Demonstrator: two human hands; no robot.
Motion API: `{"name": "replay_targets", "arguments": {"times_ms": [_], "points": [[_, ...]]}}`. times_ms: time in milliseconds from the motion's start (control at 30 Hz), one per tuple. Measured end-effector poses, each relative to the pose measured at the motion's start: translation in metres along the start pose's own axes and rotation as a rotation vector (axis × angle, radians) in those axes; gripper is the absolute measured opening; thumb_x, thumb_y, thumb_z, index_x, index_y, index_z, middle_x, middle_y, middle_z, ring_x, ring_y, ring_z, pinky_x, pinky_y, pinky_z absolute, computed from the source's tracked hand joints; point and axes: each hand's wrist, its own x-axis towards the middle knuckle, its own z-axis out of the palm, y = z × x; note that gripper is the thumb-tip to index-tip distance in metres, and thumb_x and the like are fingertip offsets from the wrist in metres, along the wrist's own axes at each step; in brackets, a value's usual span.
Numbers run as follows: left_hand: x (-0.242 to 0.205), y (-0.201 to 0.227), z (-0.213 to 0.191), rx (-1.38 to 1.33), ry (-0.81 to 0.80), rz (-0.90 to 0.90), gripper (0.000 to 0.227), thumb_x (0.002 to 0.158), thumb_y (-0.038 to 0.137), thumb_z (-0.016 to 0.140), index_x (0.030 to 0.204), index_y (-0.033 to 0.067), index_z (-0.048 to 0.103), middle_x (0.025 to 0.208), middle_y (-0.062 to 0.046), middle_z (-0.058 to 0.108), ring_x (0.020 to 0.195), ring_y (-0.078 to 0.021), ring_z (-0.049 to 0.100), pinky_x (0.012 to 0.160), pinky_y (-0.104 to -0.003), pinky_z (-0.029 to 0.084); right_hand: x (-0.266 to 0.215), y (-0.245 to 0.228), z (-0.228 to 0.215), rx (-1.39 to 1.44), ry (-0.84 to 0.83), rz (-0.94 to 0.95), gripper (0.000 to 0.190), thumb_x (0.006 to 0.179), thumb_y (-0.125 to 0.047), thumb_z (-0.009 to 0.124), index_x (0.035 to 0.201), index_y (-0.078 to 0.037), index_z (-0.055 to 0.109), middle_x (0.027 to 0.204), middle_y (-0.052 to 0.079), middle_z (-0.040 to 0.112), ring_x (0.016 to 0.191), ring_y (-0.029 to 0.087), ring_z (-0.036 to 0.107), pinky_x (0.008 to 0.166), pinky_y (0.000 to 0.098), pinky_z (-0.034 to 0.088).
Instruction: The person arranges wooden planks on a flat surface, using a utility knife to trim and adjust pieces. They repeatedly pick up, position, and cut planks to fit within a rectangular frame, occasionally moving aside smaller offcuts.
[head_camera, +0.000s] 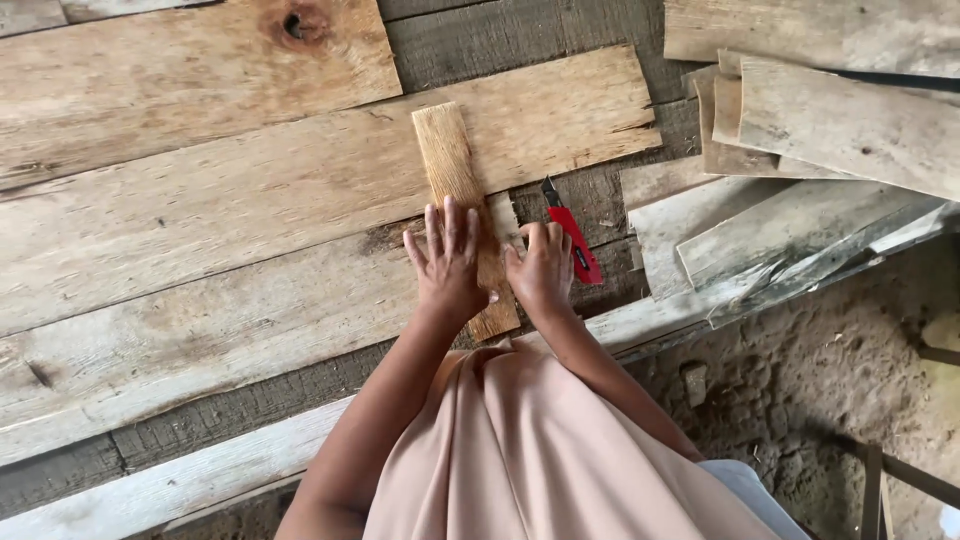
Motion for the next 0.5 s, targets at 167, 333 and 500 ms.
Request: {"name": "replay_targets", "arguments": {"times_ms": [167,333,500], "points": [[-0.016,0.013,0.000,-0.107,-0.011,-0.094,0.110,0.071,0.000,0.069,0.164,0.0124,0.011,0.170,-0.023,-0.003,0.155,-0.0422,0.001,0.116,-0.070,0.005,0.010,-0.029,-0.042,0.357,-0.084,0.132,0.028,0.085,-0.019,0.076,0.104,-0.011,0.057,0.101,0.013,0.062,0.099,0.037,0.065,0.074,0.0522,0.056],[-0.018,0.022,0.016,-0.296,0.114,-0.236,0.095,0.081,0.003,0.068,0.163,0.0128,0.020,0.163,-0.023,0.026,0.142,-0.0390,0.041,0.107,-0.055,0.044,0.009,-0.030,-0.079,0.863,-0.303,0.360,0.032,0.093,-0.011,0.068,0.121,-0.003,0.055,0.111,0.021,0.066,0.102,0.034,0.066,0.081,0.0474,0.054],[-0.008,0.020,0.024,-0.850,0.340,-0.479,0.085,0.083,0.017,0.076,0.158,0.0154,0.036,0.130,-0.016,0.053,0.115,-0.0362,0.062,0.093,-0.053,0.052,-0.002,-0.048,-0.081,0.980,-0.453,0.458,0.042,0.081,-0.021,0.080,0.117,-0.007,0.064,0.104,0.011,0.067,0.096,0.022,0.064,0.083,0.0373,0.051]]}}
